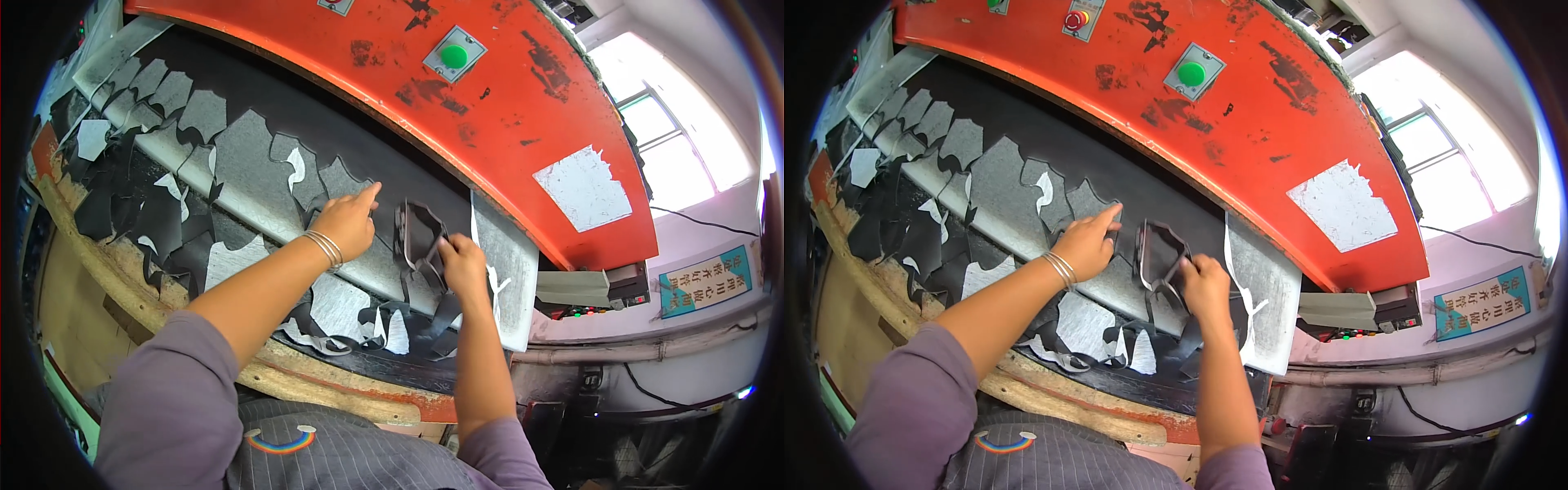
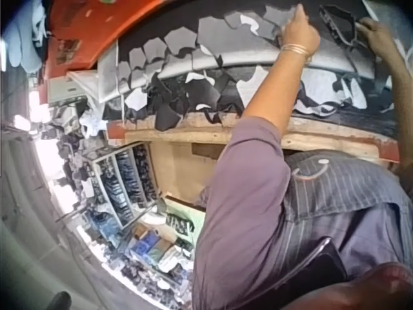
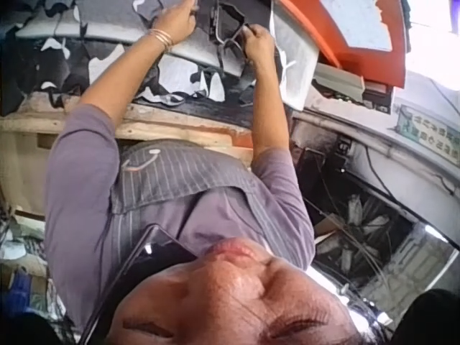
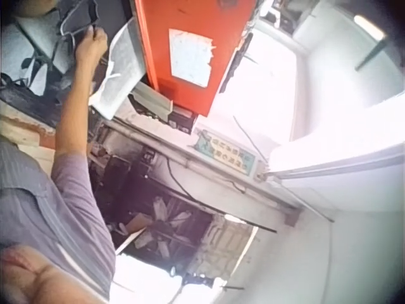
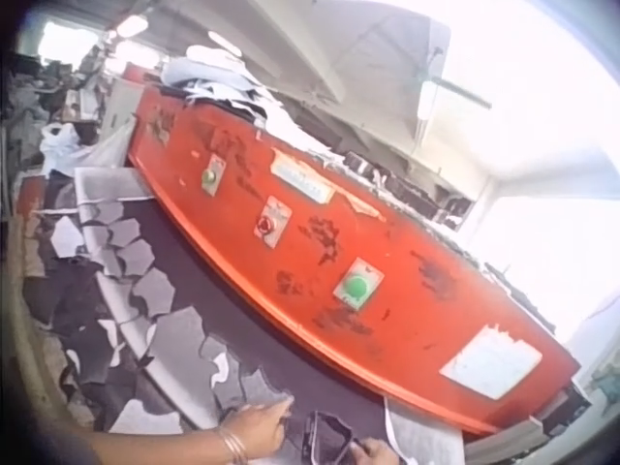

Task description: Cutting leather components for shoes using a manual die-cutting machine.

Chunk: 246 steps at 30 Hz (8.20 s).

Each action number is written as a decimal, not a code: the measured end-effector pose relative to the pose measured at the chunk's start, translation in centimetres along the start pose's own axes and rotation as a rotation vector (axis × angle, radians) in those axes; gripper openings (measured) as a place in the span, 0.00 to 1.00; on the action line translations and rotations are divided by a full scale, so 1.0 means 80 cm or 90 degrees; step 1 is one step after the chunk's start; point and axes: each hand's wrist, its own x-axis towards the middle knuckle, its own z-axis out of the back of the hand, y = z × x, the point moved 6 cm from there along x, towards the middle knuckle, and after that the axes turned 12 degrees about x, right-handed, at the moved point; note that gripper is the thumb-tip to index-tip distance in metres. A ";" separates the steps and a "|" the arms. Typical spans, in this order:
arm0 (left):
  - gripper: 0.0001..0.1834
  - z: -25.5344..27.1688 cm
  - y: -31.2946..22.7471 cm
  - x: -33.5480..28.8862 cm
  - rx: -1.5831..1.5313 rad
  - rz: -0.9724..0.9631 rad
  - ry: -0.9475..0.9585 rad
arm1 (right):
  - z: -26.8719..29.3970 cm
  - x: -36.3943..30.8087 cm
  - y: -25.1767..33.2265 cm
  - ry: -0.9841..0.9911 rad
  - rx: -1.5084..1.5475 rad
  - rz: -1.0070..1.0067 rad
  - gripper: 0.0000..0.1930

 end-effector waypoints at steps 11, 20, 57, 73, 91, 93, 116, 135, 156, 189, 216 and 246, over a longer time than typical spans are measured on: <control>0.38 -0.027 0.008 -0.013 0.041 -0.053 -0.033 | -0.055 0.043 -0.020 -0.096 0.064 -0.055 0.18; 0.37 -0.020 0.016 -0.008 0.054 -0.034 0.047 | -0.062 -0.024 -0.013 0.031 -0.027 0.092 0.47; 0.19 0.508 0.253 0.107 0.238 -0.025 -0.839 | 0.014 0.102 0.279 -0.184 0.366 0.282 0.20; 0.17 0.139 0.082 0.011 0.000 0.091 0.176 | -0.082 -0.176 0.166 0.288 0.005 0.130 0.31; 0.27 0.178 0.041 -0.058 0.572 0.069 0.309 | -0.046 -0.234 0.107 0.487 0.155 0.070 0.24; 0.27 0.201 0.040 -0.078 0.491 0.032 0.125 | -0.019 -0.205 0.082 0.437 0.166 -0.116 0.25; 0.19 -0.078 -0.109 -0.017 -0.083 -0.017 0.058 | 0.045 -0.021 -0.053 0.017 0.254 -0.043 0.26; 0.31 -0.034 -0.109 -0.023 -0.038 0.003 0.070 | 0.026 -0.050 -0.113 -0.056 0.059 0.011 0.65; 0.40 -0.118 -0.099 0.020 0.061 -0.011 -0.025 | 0.050 0.065 -0.010 0.079 -0.228 0.458 0.24; 0.37 -0.117 -0.108 0.011 0.091 -0.045 -0.036 | 0.045 0.005 -0.127 0.114 0.006 0.103 0.66; 0.38 -0.116 -0.134 0.006 0.151 -0.061 -0.014 | 0.052 -0.014 -0.137 0.035 0.014 0.102 0.65; 0.35 -0.005 -0.034 0.017 -0.063 -0.035 -0.176 | 0.076 -0.038 -0.078 -0.074 -0.087 0.119 0.55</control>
